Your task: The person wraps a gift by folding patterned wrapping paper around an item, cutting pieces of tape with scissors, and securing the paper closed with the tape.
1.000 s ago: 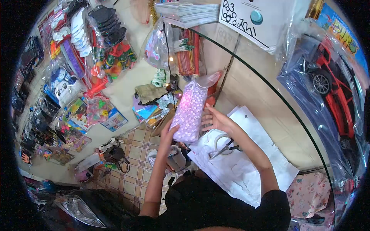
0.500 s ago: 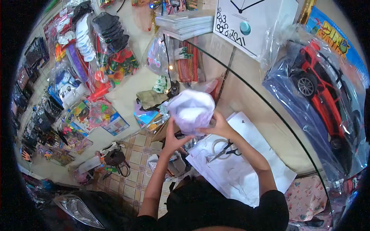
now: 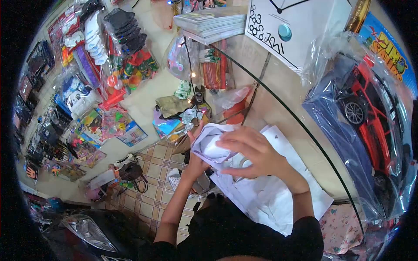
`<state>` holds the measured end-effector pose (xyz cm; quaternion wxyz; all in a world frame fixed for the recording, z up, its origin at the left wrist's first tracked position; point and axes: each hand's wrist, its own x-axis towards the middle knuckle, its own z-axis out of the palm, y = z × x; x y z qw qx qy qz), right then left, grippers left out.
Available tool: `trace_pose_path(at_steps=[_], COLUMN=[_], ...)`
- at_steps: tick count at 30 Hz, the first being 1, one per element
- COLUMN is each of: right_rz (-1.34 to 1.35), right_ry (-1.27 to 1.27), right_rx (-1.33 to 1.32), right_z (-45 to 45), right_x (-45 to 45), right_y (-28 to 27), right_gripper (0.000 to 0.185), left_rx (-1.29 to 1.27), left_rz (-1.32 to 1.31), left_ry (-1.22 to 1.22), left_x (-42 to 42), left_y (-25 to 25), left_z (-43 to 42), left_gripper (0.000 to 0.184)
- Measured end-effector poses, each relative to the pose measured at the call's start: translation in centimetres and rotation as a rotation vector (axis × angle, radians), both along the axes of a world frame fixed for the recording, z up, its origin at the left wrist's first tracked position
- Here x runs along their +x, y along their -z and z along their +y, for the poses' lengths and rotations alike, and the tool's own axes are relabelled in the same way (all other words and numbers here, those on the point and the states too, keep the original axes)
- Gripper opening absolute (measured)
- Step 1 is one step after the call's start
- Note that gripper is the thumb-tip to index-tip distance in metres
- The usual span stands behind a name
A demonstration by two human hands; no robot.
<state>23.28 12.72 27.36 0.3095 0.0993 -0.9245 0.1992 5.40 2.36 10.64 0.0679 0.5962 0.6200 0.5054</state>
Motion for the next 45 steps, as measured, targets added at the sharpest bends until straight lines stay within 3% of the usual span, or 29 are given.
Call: trace_pose_path(at_steps=[2, 4, 6, 8, 9, 15, 17, 20, 21, 24, 27, 33, 36, 38, 45], right_rz=[-0.134, -0.359, -0.509, -0.540, -0.556, -0.529, -0.602, -0.441, -0.346, -0.518, -0.492, -0.204, -0.364, -0.400, -0.256], right_ry=[0.057, 0.085, 0.070, 0.052, 0.040, 0.097, 0.049, 0.036, 0.037, 0.045, -0.018, 0.211, 0.100, 0.036, 0.158], right_rx=[0.103, 0.145, 0.217, 0.423, 0.527, 0.498, 0.364, 0.276, 0.266, 0.236, 0.069, 0.053, 0.163, 0.243, 0.375], right_z=[-0.7, -1.2, -1.3, -1.4, -1.3, -1.9, -1.5, -1.3, -1.3, -1.4, -1.5, 1.0, 1.3, 0.9, -0.2], right_x=[-0.4, -1.0, -1.7, -2.2, -2.3, -2.6, -2.3, -1.8, -1.7, -1.6, -0.8, -1.5, -2.8, -3.8, -4.8], right_y=[-0.6, -1.4, -1.7, -0.3, 0.3, 2.0, 0.8, -0.4, -0.7, -1.9, -4.4, -5.7, -4.0, -3.4, -1.7], right_gripper=[0.063, 0.061, 0.061, 0.057, 0.056, 0.032, 0.024, 0.018, 0.017, 0.022, 0.028, 0.038, 0.040, 0.034, 0.016], left_rx=[0.180, 0.153, 0.133, 0.122, 0.124, -0.004, 0.011, 0.281, 0.264, 0.233, 0.244, 0.451, 0.536, 0.305, 0.340], left_rz=[-0.355, -0.709, -0.643, -0.162, -0.136, -0.221, -0.105, -0.113, 0.004, 0.234, 0.242, 0.200, 0.268, 0.057, 0.216], left_ry=[0.117, 0.210, 0.189, 0.053, 0.033, 0.109, 0.082, 0.018, -0.038, -0.132, -0.073, 0.086, 0.109, 0.122, 0.070], left_x=[1.4, 1.9, 1.6, 0.5, 0.5, -0.8, 0.7, 2.0, 1.8, 1.3, 1.1, 1.6, 1.9, 2.5, 1.5], left_y=[-1.5, -1.8, -0.9, 1.9, 1.8, 4.6, -1.3, -2.6, -2.0, 0.3, 0.8, 2.2, 2.4, 3.1, 2.3], left_z=[0.3, 0.4, 0.5, 0.5, 0.3, 0.5, -0.8, -0.6, -0.8, -1.3, -1.2, -0.6, -0.3, -0.6, -0.1], left_gripper=[0.086, 0.083, 0.086, 0.095, 0.100, 0.124, 0.126, 0.129, 0.130, 0.132, 0.131, 0.134, 0.139, 0.137, 0.128])
